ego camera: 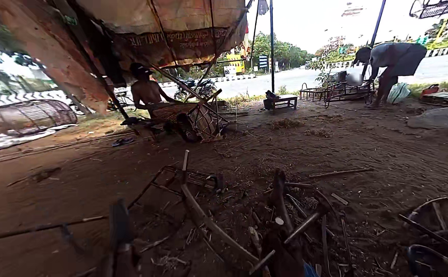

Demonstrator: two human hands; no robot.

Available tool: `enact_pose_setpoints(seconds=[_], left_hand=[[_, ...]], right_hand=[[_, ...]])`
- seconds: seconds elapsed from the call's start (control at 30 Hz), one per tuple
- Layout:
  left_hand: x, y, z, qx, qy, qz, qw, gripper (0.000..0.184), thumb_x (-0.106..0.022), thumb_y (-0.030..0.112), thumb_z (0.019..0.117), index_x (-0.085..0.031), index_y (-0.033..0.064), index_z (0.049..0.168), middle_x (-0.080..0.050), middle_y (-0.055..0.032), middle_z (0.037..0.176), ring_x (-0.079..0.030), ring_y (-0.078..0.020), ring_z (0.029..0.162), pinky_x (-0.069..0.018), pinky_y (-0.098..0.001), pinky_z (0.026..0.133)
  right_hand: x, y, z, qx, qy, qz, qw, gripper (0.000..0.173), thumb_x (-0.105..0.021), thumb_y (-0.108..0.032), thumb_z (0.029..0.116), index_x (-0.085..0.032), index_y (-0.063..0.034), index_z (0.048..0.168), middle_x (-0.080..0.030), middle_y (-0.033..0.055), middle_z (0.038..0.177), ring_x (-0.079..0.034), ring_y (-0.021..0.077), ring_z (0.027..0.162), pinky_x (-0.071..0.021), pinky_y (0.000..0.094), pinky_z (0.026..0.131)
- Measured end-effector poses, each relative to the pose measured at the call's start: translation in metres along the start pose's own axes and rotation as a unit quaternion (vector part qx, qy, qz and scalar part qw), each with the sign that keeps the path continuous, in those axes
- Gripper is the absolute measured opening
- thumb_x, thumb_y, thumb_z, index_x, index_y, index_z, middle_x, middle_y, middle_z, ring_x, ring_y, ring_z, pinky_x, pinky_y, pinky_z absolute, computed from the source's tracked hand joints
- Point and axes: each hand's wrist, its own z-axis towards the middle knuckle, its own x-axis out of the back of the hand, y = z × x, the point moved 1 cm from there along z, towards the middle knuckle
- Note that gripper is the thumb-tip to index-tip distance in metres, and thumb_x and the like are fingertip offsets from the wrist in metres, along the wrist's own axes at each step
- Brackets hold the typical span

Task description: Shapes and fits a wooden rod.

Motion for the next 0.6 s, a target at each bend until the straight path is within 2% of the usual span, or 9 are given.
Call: enact_pose_setpoints(seconds=[0.07,0.1,0.17,0.27,0.4,0.5,0.6], left_hand=[[-0.038,0.015,-0.064,-0.017,-0.074,0.075,0.994,0.049,-0.037,0.034,0.1112,-0.062,-0.0080,0.119,-0.064,-0.0091,0.083,-0.060,-0.0166,0.065,-0.0550,-0.0387,0.060],[-0.053,0.019,-0.090,-0.038,-0.100,0.124,0.986,0.049,-0.037,0.034,0.1107,-0.065,-0.0061,0.116,-0.066,-0.0124,0.082,-0.064,-0.0228,0.067,-0.0570,-0.0461,0.063],[-0.075,0.025,-0.130,-0.070,-0.127,0.199,0.969,0.046,-0.038,0.030,0.1088,-0.067,-0.0036,0.119,-0.069,-0.0141,0.083,-0.069,-0.0295,0.069,-0.0586,-0.0521,0.064],[-0.094,0.029,-0.160,-0.090,-0.119,0.254,0.956,0.038,-0.045,0.024,0.1057,-0.069,-0.0040,0.116,-0.070,-0.0148,0.081,-0.069,-0.0304,0.064,-0.0589,-0.0489,0.058],[-0.107,0.029,-0.174,-0.103,-0.097,0.311,0.940,0.032,-0.050,0.021,0.1020,-0.071,-0.0016,0.109,-0.069,-0.0128,0.080,-0.068,-0.0270,0.057,-0.0568,-0.0437,0.048],[-0.112,0.033,-0.172,-0.068,-0.122,0.363,0.921,0.029,-0.052,0.020,0.1031,-0.070,-0.0011,0.112,-0.071,-0.0140,0.084,-0.070,-0.0286,0.060,-0.0579,-0.0445,0.051],[-0.113,0.034,-0.170,-0.054,-0.131,0.382,0.913,0.028,-0.053,0.020,0.1029,-0.070,0.0002,0.110,-0.070,-0.0140,0.083,-0.071,-0.0291,0.061,-0.0581,-0.0444,0.052]], right_hand=[[0.000,0.042,-0.001,-0.025,-0.097,-0.080,0.992,0.029,-0.066,-0.011,0.0975,-0.066,0.0042,0.122,-0.072,0.0116,0.097,-0.068,0.0174,0.081,-0.0596,0.0364,0.075],[-0.001,0.057,-0.002,-0.046,-0.115,-0.143,0.982,0.026,-0.068,-0.015,0.0971,-0.068,0.0017,0.117,-0.072,0.0092,0.093,-0.067,0.0161,0.077,-0.0591,0.0352,0.072],[-0.001,0.078,-0.005,-0.089,-0.130,-0.246,0.956,0.023,-0.071,-0.019,0.0954,-0.071,-0.0024,0.110,-0.073,0.0064,0.090,-0.069,0.0156,0.079,-0.0598,0.0356,0.075],[-0.003,0.088,-0.008,-0.107,-0.123,-0.306,0.938,0.019,-0.074,-0.017,0.0923,-0.073,-0.0029,0.106,-0.073,0.0060,0.087,-0.069,0.0151,0.078,-0.0596,0.0355,0.074],[-0.007,0.084,-0.007,-0.143,-0.121,-0.356,0.916,0.016,-0.076,-0.022,0.0909,-0.074,-0.0068,0.097,-0.070,0.0048,0.079,-0.067,0.0163,0.071,-0.0576,0.0394,0.069],[-0.011,0.085,-0.011,-0.175,-0.110,-0.360,0.910,0.015,-0.080,-0.022,0.0872,-0.075,-0.0093,0.093,-0.072,0.0024,0.079,-0.068,0.0139,0.073,-0.0574,0.0380,0.071],[-0.011,0.089,-0.014,-0.198,-0.105,-0.374,0.900,0.017,-0.081,-0.026,0.0861,-0.074,-0.0101,0.088,-0.068,0.0016,0.073,-0.064,0.0139,0.068,-0.0540,0.0385,0.067]])
